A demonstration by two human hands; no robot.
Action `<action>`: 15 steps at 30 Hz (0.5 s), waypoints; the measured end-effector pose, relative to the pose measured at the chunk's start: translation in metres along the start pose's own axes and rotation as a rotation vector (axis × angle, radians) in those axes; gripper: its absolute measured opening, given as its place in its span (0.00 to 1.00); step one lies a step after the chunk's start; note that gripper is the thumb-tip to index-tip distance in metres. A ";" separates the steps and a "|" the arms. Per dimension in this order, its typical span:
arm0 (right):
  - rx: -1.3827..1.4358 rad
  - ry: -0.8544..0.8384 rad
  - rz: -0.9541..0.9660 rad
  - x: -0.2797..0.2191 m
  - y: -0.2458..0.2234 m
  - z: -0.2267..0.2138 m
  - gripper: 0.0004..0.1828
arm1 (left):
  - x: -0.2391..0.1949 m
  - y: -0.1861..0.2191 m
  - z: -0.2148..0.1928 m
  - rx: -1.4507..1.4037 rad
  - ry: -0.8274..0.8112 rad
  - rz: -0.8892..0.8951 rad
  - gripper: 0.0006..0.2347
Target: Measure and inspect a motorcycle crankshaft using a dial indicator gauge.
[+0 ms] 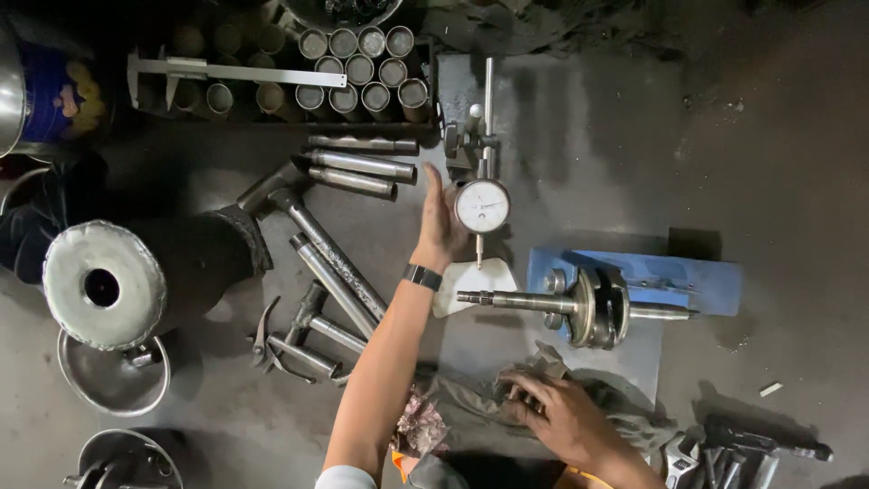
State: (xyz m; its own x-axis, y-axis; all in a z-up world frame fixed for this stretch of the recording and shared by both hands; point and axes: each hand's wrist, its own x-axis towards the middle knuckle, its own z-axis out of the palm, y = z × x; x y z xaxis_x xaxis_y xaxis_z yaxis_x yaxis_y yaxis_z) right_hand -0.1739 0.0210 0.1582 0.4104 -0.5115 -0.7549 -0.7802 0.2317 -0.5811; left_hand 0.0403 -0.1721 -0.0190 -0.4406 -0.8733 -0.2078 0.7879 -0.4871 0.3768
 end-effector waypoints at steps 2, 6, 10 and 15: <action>0.086 0.086 -0.109 -0.001 0.001 0.002 0.25 | -0.003 -0.021 -0.046 -0.238 0.328 -0.055 0.35; 0.136 -0.023 0.027 -0.005 0.002 -0.001 0.27 | 0.005 -0.038 -0.074 -0.301 0.458 0.017 0.24; 0.057 -0.036 -0.009 -0.007 0.018 0.006 0.26 | 0.018 -0.042 -0.076 -0.318 0.468 0.104 0.13; 0.005 0.060 -0.069 -0.003 0.022 0.005 0.28 | 0.021 -0.047 -0.089 -0.072 0.720 0.054 0.11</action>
State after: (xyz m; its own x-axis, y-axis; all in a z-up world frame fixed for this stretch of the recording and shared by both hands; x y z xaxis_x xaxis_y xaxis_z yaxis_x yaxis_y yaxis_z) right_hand -0.1898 0.0318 0.1468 0.4341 -0.5754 -0.6931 -0.7484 0.1979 -0.6331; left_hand 0.0321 -0.1679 -0.1217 -0.0270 -0.6689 -0.7429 0.8376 -0.4208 0.3484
